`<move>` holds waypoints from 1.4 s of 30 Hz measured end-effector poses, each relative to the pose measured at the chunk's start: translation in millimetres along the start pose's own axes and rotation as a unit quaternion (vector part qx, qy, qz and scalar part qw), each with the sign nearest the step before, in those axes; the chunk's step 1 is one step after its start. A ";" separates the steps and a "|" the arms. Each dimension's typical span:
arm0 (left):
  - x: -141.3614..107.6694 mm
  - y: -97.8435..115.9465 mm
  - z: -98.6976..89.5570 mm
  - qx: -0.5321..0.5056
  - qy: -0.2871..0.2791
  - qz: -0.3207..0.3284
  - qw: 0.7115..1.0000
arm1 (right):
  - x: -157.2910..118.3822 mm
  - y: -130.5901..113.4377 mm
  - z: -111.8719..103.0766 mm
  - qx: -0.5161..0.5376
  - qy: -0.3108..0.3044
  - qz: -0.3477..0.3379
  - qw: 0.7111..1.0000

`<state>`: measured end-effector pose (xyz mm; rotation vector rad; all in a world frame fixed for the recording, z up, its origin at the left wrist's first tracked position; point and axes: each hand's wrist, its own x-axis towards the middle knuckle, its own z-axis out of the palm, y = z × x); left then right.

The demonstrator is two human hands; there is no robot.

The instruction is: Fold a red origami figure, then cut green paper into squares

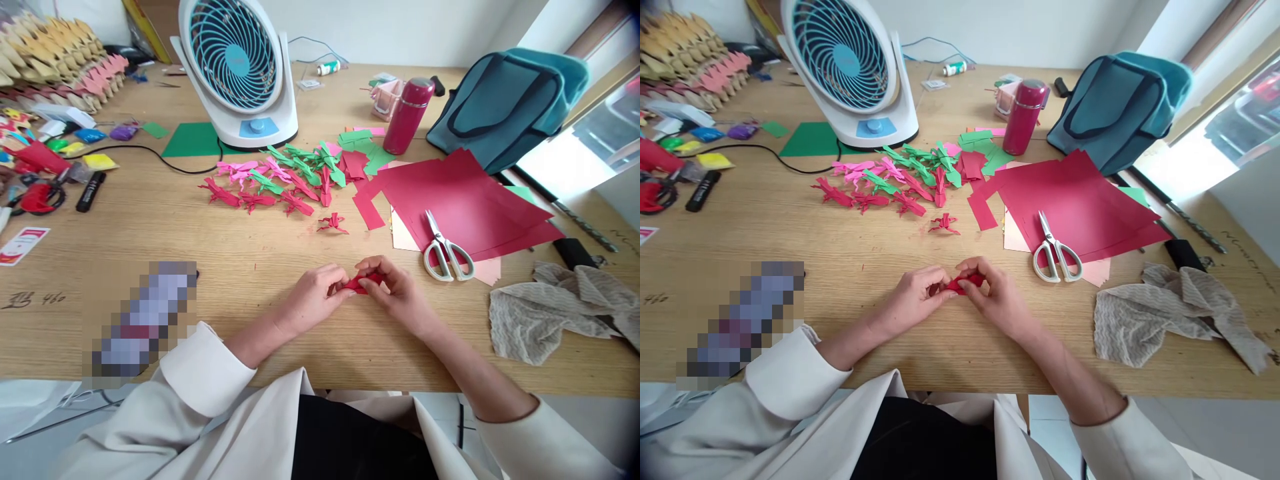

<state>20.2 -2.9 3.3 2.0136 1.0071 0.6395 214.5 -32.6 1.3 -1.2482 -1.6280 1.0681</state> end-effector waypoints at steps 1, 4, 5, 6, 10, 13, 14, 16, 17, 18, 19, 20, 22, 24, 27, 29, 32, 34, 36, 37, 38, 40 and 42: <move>1.1 0.0 -0.6 -0.030 0.019 -0.018 0.999 | 3.0 -3.3 -1.6 0.034 0.004 0.007 0.999; 6.0 -0.3 -3.3 -0.124 0.068 -0.055 0.988 | 12.5 -16.5 -5.7 0.095 -0.020 0.037 0.995; 8.0 -0.3 -4.4 -0.149 0.073 -0.057 0.985 | 15.6 -20.8 -6.4 0.101 -0.029 0.046 0.993; 10.1 -0.3 -5.5 -0.169 0.076 -0.054 0.981 | 18.6 -24.5 -6.6 0.104 -0.032 0.053 0.993; 17.7 -0.4 -9.0 -0.203 0.078 -0.038 0.975 | 30.9 -29.9 -5.1 0.096 -0.010 0.058 0.994; 20.1 -4.0 -9.4 -0.218 0.072 -0.036 0.973 | 39.4 -25.6 -2.3 0.069 -0.009 0.033 0.997; 20.2 -6.2 -9.3 -0.220 0.069 -0.039 0.972 | 41.6 -23.2 -0.9 0.057 -0.012 0.019 0.998; 19.7 -11.5 -9.6 -0.207 0.077 -0.047 0.974 | 44.2 -18.1 2.9 0.032 -0.019 -0.008 0.999; 19.3 -14.1 -10.1 -0.193 0.089 -0.049 0.976 | 44.5 -15.6 4.9 0.021 -0.023 -0.015 0.999; 19.0 -16.4 -10.9 -0.178 0.101 -0.050 0.978 | 44.4 -13.3 6.8 0.011 -0.027 -0.017 0.999; 18.8 -18.3 -11.9 -0.166 0.109 -0.048 0.979 | 43.8 -11.3 8.5 0.002 -0.033 -0.015 0.999; 18.8 -19.6 -13.2 -0.160 0.109 -0.045 0.980 | 42.9 -9.6 9.8 -0.005 -0.038 -0.011 0.999; 19.5 -20.4 -15.7 -0.167 0.093 -0.042 0.981 | 40.9 -6.9 11.7 -0.012 -0.049 0.000 0.999; 20.3 -19.3 -17.4 -0.185 0.078 -0.050 0.978 | 39.3 -4.8 13.1 0.003 -0.052 0.010 0.999; 20.6 -16.3 -17.4 -0.234 0.071 -0.077 0.966 | 38.1 -3.1 15.6 0.063 -0.044 0.033 0.996; 20.2 -15.3 -16.1 -0.274 0.067 -0.094 0.955 | 37.6 -2.6 17.3 0.096 -0.040 0.044 0.994; 20.1 -16.5 -14.5 -0.307 0.050 -0.110 0.944 | 36.8 -2.1 18.5 0.088 -0.033 0.046 0.995; 20.6 -18.4 -14.8 -0.300 0.032 -0.113 0.947 | 36.3 -1.9 18.6 0.060 -0.027 0.046 0.997; 21.4 -20.4 -15.7 -0.279 0.026 -0.106 0.954 | 36.0 -2.7 18.3 0.042 -0.028 0.045 0.998; 21.7 -21.2 -16.1 -0.266 0.033 -0.098 0.958 | 35.9 -3.6 18.0 0.039 -0.031 0.044 0.998; 21.9 -21.9 -16.4 -0.255 0.043 -0.088 0.962 | 35.9 -4.8 17.7 0.038 -0.035 0.044 0.998; 22.1 -22.9 -16.4 -0.243 0.063 -0.072 0.965 | 36.0 -7.4 17.1 0.039 -0.043 0.044 0.997; 21.8 -23.4 -15.4 -0.243 0.074 -0.066 0.965 | 36.2 -9.0 16.9 0.043 -0.045 0.042 0.997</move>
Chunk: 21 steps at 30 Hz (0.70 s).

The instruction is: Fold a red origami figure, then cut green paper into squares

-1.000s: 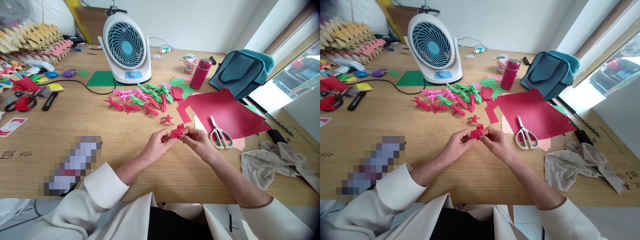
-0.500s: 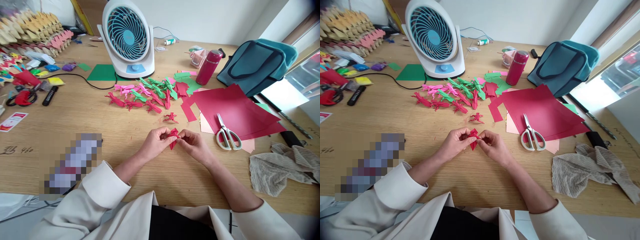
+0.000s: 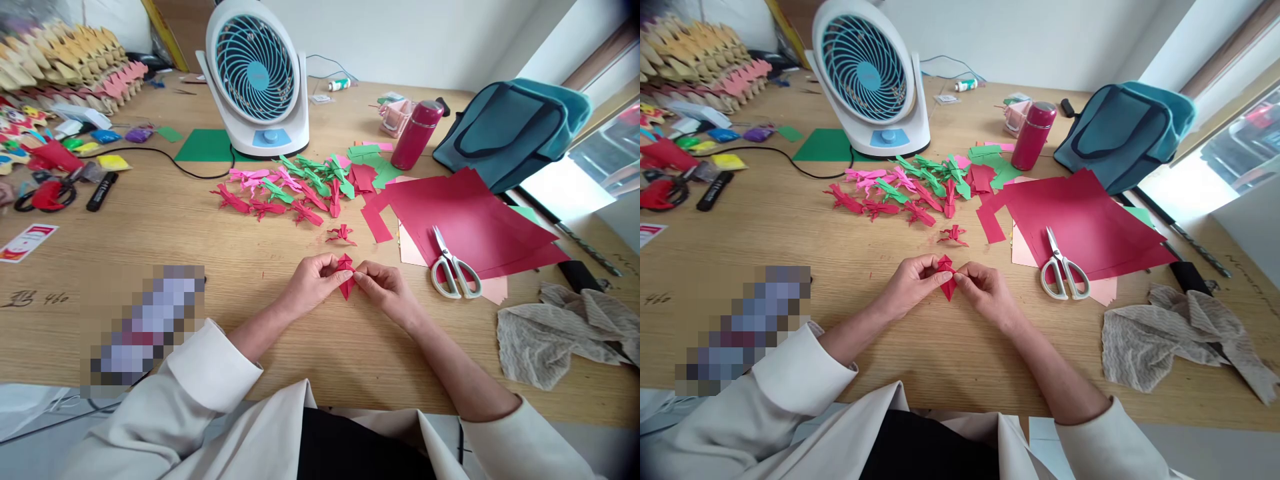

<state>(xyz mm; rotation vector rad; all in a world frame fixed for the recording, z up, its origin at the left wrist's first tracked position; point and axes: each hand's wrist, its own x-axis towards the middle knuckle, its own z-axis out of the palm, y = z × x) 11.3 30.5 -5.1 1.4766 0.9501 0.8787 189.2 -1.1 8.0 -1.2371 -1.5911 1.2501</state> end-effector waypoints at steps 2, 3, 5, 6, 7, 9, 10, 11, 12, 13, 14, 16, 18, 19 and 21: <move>-0.5 -0.8 1.2 -0.005 0.011 0.001 1.000 | 0.4 0.5 0.6 0.005 0.003 -0.002 1.000; -0.8 -1.1 1.9 -0.008 0.017 0.002 1.000 | 0.6 1.6 1.1 0.007 0.004 -0.001 1.000; -1.4 -1.2 3.4 -0.014 0.028 0.002 0.999 | 1.2 4.8 2.6 0.015 0.006 0.006 1.000; -1.7 -1.0 4.1 -0.017 0.033 0.002 0.999 | 1.4 6.6 3.3 0.020 0.007 0.012 1.000; -2.0 -0.6 4.7 -0.021 0.037 0.002 0.999 | 1.6 8.2 4.0 0.025 0.006 0.017 1.000; -2.8 0.6 6.0 -0.030 0.044 0.003 0.999 | 1.7 10.1 5.1 0.032 0.002 0.025 0.999; -3.1 1.2 6.6 -0.038 0.047 0.003 0.998 | 1.7 10.4 5.4 0.035 -0.001 0.027 0.999; -3.5 1.7 7.1 -0.047 0.049 0.003 0.998 | 1.7 10.3 5.6 0.038 -0.004 0.029 0.999; -3.8 2.2 7.6 -0.056 0.051 0.002 0.997 | 1.6 9.9 5.8 0.042 -0.007 0.031 0.999; -4.1 2.5 8.0 -0.064 0.053 0.002 0.997 | 1.5 9.5 5.9 0.047 -0.007 0.033 0.998; -4.2 2.7 8.3 -0.070 0.057 0.003 0.996 | 1.3 9.4 5.9 0.051 -0.008 0.036 0.998; -4.3 3.4 8.6 -0.077 0.070 0.007 0.995 | 0.7 10.0 6.0 0.057 -0.014 0.038 0.998; -4.1 4.5 8.3 -0.087 0.084 0.009 0.993 | -0.3 12.2 6.2 0.059 -0.027 0.034 0.997; -3.9 5.2 8.0 -0.095 0.090 0.009 0.991 | -0.9 13.6 6.3 0.059 -0.032 0.031 0.997; -3.3 6.6 7.4 -0.117 0.097 0.004 0.988 | -1.9 15.8 6.3 0.056 -0.040 0.028 0.997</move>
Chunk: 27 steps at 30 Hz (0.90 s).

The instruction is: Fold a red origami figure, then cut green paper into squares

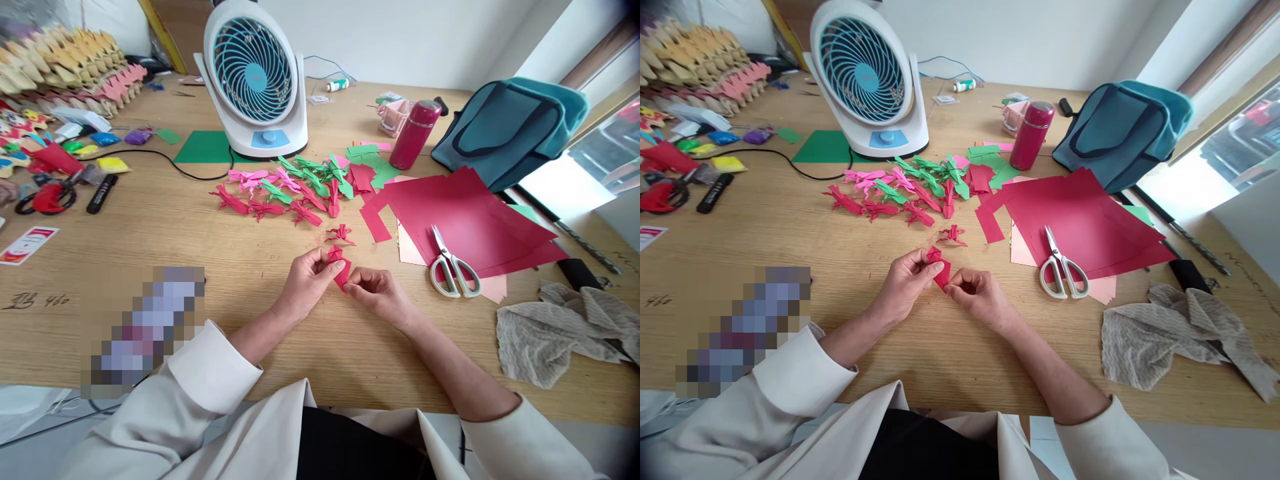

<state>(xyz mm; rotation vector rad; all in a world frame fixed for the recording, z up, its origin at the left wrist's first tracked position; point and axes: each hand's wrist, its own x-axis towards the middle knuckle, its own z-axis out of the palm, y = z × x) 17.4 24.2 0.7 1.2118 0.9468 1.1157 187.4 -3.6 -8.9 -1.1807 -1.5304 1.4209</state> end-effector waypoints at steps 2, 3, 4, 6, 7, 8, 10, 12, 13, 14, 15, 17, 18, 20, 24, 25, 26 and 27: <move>0.7 1.0 0.0 -0.024 0.005 -0.008 1.000 | -0.3 0.4 -0.1 -0.001 -0.005 0.003 1.000; 0.8 1.2 0.2 -0.035 0.006 -0.013 0.999 | -0.2 -0.5 -0.2 0.002 -0.007 0.006 1.000; 0.7 1.2 0.3 -0.043 0.004 -0.017 0.999 | 0.1 -1.9 -0.2 0.009 -0.010 0.009 1.000; -0.2 1.3 1.0 -0.051 -0.003 -0.027 0.998 | 0.7 -5.9 -0.4 0.029 -0.012 0.015 0.999; -1.0 1.5 1.6 -0.049 -0.008 -0.033 0.998 | 0.9 -8.0 -0.5 0.038 -0.012 0.017 0.999; -1.9 1.8 2.3 -0.045 -0.013 -0.038 0.998 | 1.1 -9.6 -0.6 0.045 -0.009 0.019 0.999; -3.8 2.7 3.9 -0.032 -0.018 -0.047 0.998 | 1.2 -10.8 -0.5 0.045 -0.003 0.021 0.999; -5.0 3.9 5.6 -0.020 -0.014 -0.054 0.998 | 0.7 -9.2 -0.2 0.033 0.000 0.019 0.999; -5.3 4.4 6.4 -0.017 -0.010 -0.058 0.998 | 0.4 -7.8 0.1 0.024 0.001 0.016 1.000; -5.3 4.9 7.0 -0.017 -0.005 -0.063 0.998 | 0.0 -6.4 0.4 0.015 0.001 0.013 1.000; -5.3 5.2 7.5 -0.019 -0.001 -0.068 0.997 | -0.3 -5.2 0.8 0.007 0.001 0.009 1.000; -5.2 5.5 8.3 -0.026 0.007 -0.076 0.997 | -0.9 -4.1 1.2 -0.002 -0.002 0.002 1.000; -5.2 5.4 8.5 -0.030 0.010 -0.079 0.996 | -1.1 -4.4 1.2 -0.004 -0.005 0.001 1.000; -5.3 5.0 8.7 -0.034 0.013 -0.082 0.996 | -1.4 -6.2 1.0 -0.010 -0.012 0.000 1.000; -4.8 2.4 7.5 -0.034 0.020 -0.086 0.996 | -2.1 -10.7 0.8 -0.058 -0.015 0.001 0.998; -4.4 1.3 6.8 -0.036 0.021 -0.087 0.995 | -2.3 -11.2 1.1 -0.076 -0.013 -0.002 0.997; -3.9 0.1 5.9 -0.038 0.020 -0.088 0.995 | -2.5 -11.2 1.5 -0.092 -0.011 -0.005 0.996; -3.4 -1.1 4.8 -0.040 0.018 -0.089 0.995 | -2.8 -10.9 2.0 -0.102 -0.008 -0.008 0.995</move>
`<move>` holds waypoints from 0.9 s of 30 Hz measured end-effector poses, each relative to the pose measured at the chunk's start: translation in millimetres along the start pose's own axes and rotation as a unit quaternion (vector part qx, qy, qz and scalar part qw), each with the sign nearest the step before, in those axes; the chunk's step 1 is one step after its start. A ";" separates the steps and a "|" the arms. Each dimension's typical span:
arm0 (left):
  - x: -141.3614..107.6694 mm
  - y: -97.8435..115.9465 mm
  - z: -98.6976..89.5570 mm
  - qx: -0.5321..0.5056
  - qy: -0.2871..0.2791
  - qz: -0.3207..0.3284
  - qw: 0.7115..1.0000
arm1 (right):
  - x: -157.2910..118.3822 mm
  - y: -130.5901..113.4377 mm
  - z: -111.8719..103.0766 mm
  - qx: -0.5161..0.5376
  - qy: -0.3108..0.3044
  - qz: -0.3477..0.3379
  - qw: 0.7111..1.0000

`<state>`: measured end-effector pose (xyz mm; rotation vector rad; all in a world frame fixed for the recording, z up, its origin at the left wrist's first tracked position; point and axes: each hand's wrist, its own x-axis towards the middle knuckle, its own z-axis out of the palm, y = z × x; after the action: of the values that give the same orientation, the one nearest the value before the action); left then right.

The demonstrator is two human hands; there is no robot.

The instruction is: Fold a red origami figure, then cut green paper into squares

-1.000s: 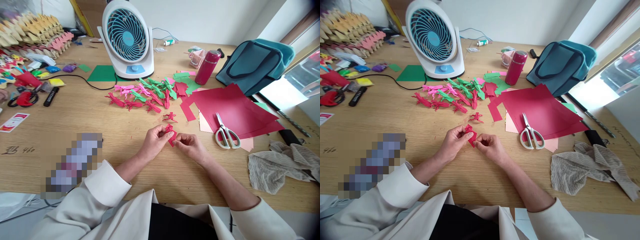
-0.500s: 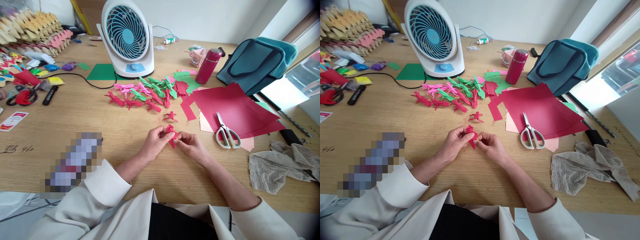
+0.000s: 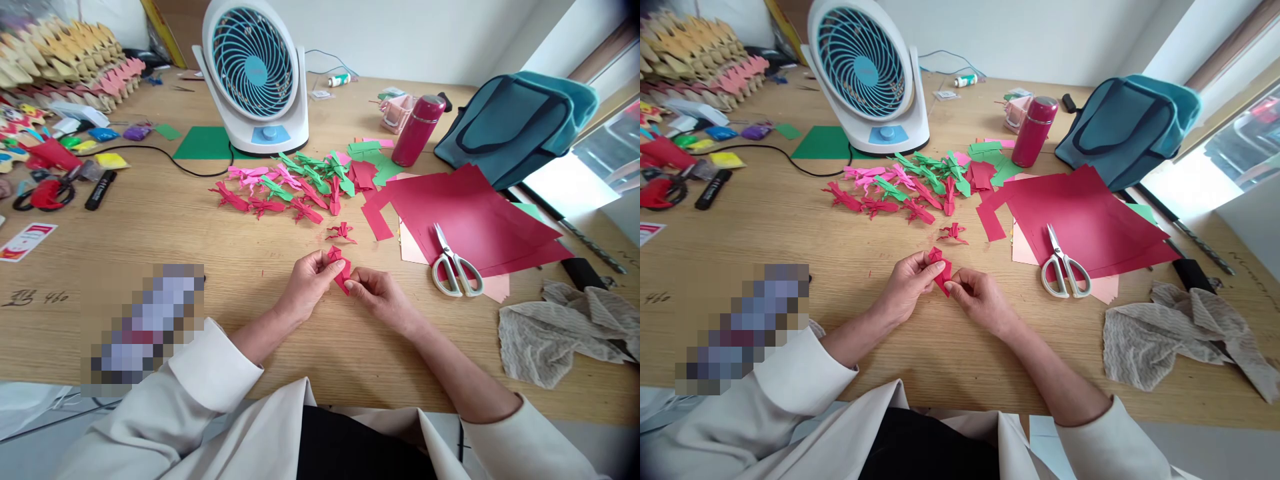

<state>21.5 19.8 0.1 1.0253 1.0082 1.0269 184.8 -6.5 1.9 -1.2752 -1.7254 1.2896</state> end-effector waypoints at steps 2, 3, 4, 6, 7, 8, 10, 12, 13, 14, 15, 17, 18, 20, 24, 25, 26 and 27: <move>1.4 -1.9 -2.1 0.000 -0.001 -0.004 1.000 | -0.3 1.0 1.4 0.000 0.005 -0.003 1.000; 1.8 -2.6 -3.0 -0.001 -0.001 -0.005 1.000 | -0.5 1.5 2.1 0.009 0.006 -0.002 1.000; 2.2 -3.1 -3.7 -0.002 0.000 -0.006 1.000 | -0.6 1.8 2.6 0.019 0.005 0.000 1.000; 2.4 -3.4 -4.3 -0.008 0.002 -0.008 1.000 | -1.0 1.4 3.0 0.035 0.002 0.004 0.999; 2.3 -3.2 -4.3 -0.012 0.001 -0.009 1.000 | -1.3 0.7 2.9 0.036 0.001 0.004 0.999; 2.2 -2.8 -4.1 -0.017 -0.001 -0.012 1.000 | -1.5 -0.3 2.7 0.031 0.002 0.002 1.000; 2.1 -1.7 -3.7 -0.027 -0.004 -0.022 0.999 | -2.2 -2.6 2.1 0.014 0.009 -0.006 1.000; 2.2 -0.6 -3.5 -0.041 -0.007 -0.038 0.998 | -2.7 -4.5 1.8 0.002 0.013 -0.011 1.000; 2.2 -0.1 -3.5 -0.048 -0.009 -0.045 0.998 | -2.9 -5.2 1.9 0.006 0.012 -0.008 1.000; 2.2 0.3 -3.5 -0.051 -0.010 -0.049 0.997 | -2.9 -5.7 2.1 0.016 0.011 -0.003 1.000; 2.0 0.5 -3.4 -0.050 -0.011 -0.050 0.997 | -2.8 -6.0 2.4 0.029 0.008 0.005 1.000; 1.3 0.9 -2.8 -0.037 -0.012 -0.041 0.998 | -2.3 -5.7 3.3 0.056 0.001 0.016 0.998; 0.6 1.0 -2.2 -0.028 -0.013 -0.037 0.999 | -2.0 -5.2 3.9 0.066 0.000 0.018 0.998; -0.8 1.4 -0.7 -0.012 -0.012 -0.034 0.999 | -1.3 -3.7 5.3 0.070 0.001 0.018 0.997; -2.5 2.2 0.8 0.035 -0.016 -0.014 0.999 | -1.5 -1.0 7.6 0.048 0.019 0.006 0.999; -2.4 2.0 0.5 0.045 -0.020 -0.007 0.999 | -1.8 -0.9 7.9 0.041 0.022 0.002 0.999; -2.1 1.5 -0.1 0.050 -0.025 -0.005 0.998 | -2.2 -1.1 8.0 0.034 0.025 -0.002 0.999; -1.6 0.8 -0.8 0.049 -0.030 -0.008 0.998 | -2.5 -1.4 7.9 0.027 0.027 -0.005 0.999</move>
<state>20.3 18.5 1.0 1.1210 1.0237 0.9354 178.2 -11.6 0.8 -1.2573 -1.6466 1.2747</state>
